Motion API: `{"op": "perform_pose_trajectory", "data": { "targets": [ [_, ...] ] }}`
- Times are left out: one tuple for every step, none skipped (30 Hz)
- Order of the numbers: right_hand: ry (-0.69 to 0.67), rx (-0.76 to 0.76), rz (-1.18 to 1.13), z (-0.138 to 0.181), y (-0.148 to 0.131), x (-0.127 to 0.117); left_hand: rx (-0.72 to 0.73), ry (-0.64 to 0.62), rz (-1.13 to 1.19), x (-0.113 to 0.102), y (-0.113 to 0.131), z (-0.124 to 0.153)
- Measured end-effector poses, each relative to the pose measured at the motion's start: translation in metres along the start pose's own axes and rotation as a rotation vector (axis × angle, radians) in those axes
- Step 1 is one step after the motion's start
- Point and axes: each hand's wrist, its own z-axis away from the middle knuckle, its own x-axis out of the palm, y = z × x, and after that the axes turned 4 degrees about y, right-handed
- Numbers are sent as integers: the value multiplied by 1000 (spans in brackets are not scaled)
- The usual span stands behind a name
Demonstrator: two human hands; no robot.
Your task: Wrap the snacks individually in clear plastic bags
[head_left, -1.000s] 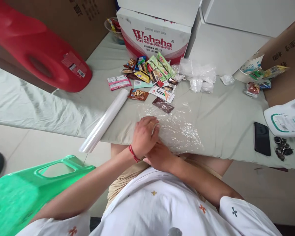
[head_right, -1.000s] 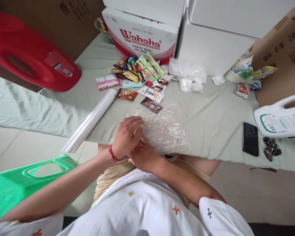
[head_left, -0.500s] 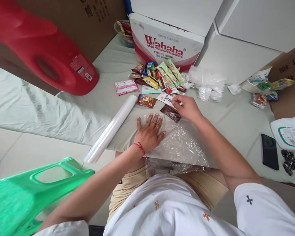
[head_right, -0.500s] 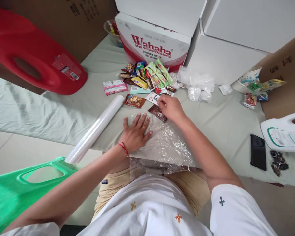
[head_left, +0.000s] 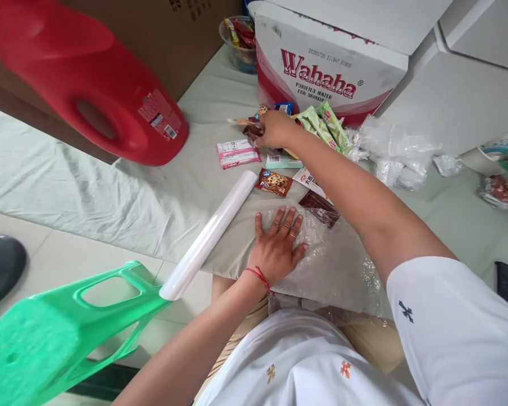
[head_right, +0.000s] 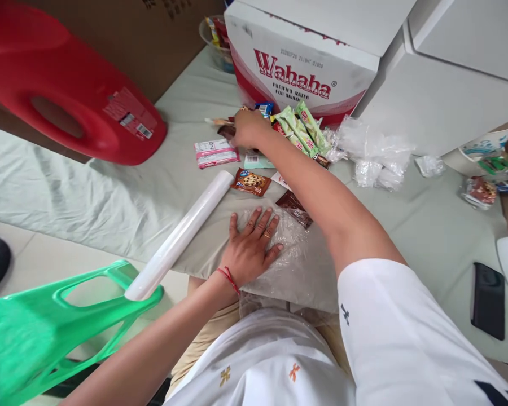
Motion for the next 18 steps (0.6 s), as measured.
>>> {"op": "perform_pose_trajectory", "data": {
  "targets": [
    [24, 29, -43, 11, 2, -12, 2, 1, 7, 0, 0, 0],
    [83, 21, -127, 25, 4, -24, 4, 2, 14, 0, -1, 0],
    [156, 13, -212, 43, 7, -36, 5, 5, 20, 0, -1, 0],
    [217, 15, -287, 63, 11, -47, 7, 7, 26, 0, -1, 1],
    [243, 35, -337, 84, 16, -54, 7, 10, 31, 0, 0, 1],
    [223, 50, -346, 107, 21, -57, 6, 14, 35, 0, 1, 2],
    [174, 78, -329, 129, 26, -56, 4, 17, 37, 0, 2, 3],
    [102, 114, -292, 150, 31, -52, 2, 19, 37, 0, 4, 4],
    [33, 158, -242, 170, 35, -43, -1, 22, 35, 0, 6, 6],
    [-11, 212, -182, 187, 39, -33, -4, 24, 30, 0, 8, 8],
    [-33, 269, -110, 202, 41, -21, -7, 26, 24, 1, 11, 10],
    [-44, 306, -35, 214, 42, -9, -8, 28, 16, 1, 13, 12],
    [-49, 317, 37, 224, 42, 1, -9, 29, 7, 2, 16, 14],
    [-54, 312, 100, 231, 41, 10, -9, 31, -1, 2, 18, 16],
    [-61, 294, 152, 235, 39, 16, -8, 32, -9, 3, 20, 18],
    [-67, 276, 190, 238, 37, 20, -6, 33, -16, 3, 21, 19],
    [-70, 269, 217, 239, 34, 23, -4, 34, -23, 4, 22, 20],
    [-71, 272, 230, 238, 33, 23, -2, 36, -29, 4, 23, 21]
  ]
}}
